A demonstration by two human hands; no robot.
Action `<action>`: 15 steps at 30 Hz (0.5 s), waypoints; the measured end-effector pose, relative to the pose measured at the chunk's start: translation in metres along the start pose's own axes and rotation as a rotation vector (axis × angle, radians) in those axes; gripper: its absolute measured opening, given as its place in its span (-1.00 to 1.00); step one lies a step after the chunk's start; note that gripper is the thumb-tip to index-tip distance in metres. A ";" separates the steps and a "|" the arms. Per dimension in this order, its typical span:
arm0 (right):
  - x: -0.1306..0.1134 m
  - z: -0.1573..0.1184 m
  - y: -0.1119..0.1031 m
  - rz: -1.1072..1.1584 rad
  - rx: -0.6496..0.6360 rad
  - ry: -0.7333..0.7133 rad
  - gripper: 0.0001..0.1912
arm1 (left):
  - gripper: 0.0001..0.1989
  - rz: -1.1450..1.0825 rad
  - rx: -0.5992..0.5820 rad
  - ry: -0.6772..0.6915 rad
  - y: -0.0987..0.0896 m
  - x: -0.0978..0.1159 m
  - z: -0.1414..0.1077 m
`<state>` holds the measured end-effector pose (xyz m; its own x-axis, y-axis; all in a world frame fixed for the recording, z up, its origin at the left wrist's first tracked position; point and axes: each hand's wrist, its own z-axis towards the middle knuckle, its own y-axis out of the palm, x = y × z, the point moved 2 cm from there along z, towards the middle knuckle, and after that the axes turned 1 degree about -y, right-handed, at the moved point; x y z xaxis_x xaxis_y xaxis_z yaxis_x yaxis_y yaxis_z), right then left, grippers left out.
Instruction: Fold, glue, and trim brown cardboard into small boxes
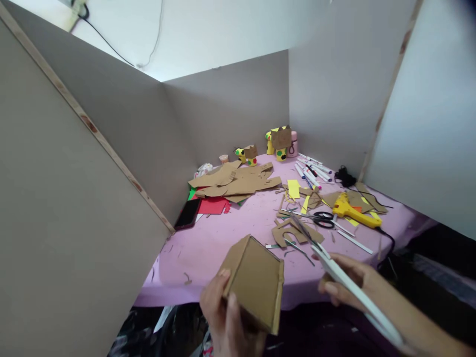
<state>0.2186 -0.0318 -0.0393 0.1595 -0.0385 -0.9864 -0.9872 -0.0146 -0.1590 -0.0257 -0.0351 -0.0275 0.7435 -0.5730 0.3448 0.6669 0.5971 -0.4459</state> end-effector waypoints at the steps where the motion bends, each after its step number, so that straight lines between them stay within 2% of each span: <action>1: -0.001 -0.003 0.016 0.131 0.009 0.019 -0.50 | 0.02 0.034 0.024 0.103 0.001 0.002 -0.002; 3: -0.005 -0.006 0.043 0.314 0.065 0.005 -0.47 | 0.06 0.072 0.034 0.203 0.005 0.001 -0.007; 5: -0.006 -0.003 0.062 0.408 0.095 -0.032 -0.44 | 0.04 0.089 0.041 0.216 0.010 -0.001 -0.012; 8: -0.005 0.005 0.079 0.430 0.090 -0.057 -0.38 | -0.03 0.094 0.074 0.200 0.022 -0.003 -0.023; 12: -0.002 0.015 0.079 0.365 0.096 -0.106 -0.44 | -0.14 0.022 0.092 0.087 0.030 0.004 -0.039; 15: -0.002 0.017 0.065 0.286 0.101 -0.132 -0.45 | -0.23 -0.165 -0.015 -0.041 0.015 0.005 -0.035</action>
<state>0.1537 -0.0157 -0.0487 -0.1201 0.1027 -0.9874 -0.9887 0.0773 0.1283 -0.0136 -0.0490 -0.0609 0.6253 -0.6389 0.4482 0.7797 0.4878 -0.3926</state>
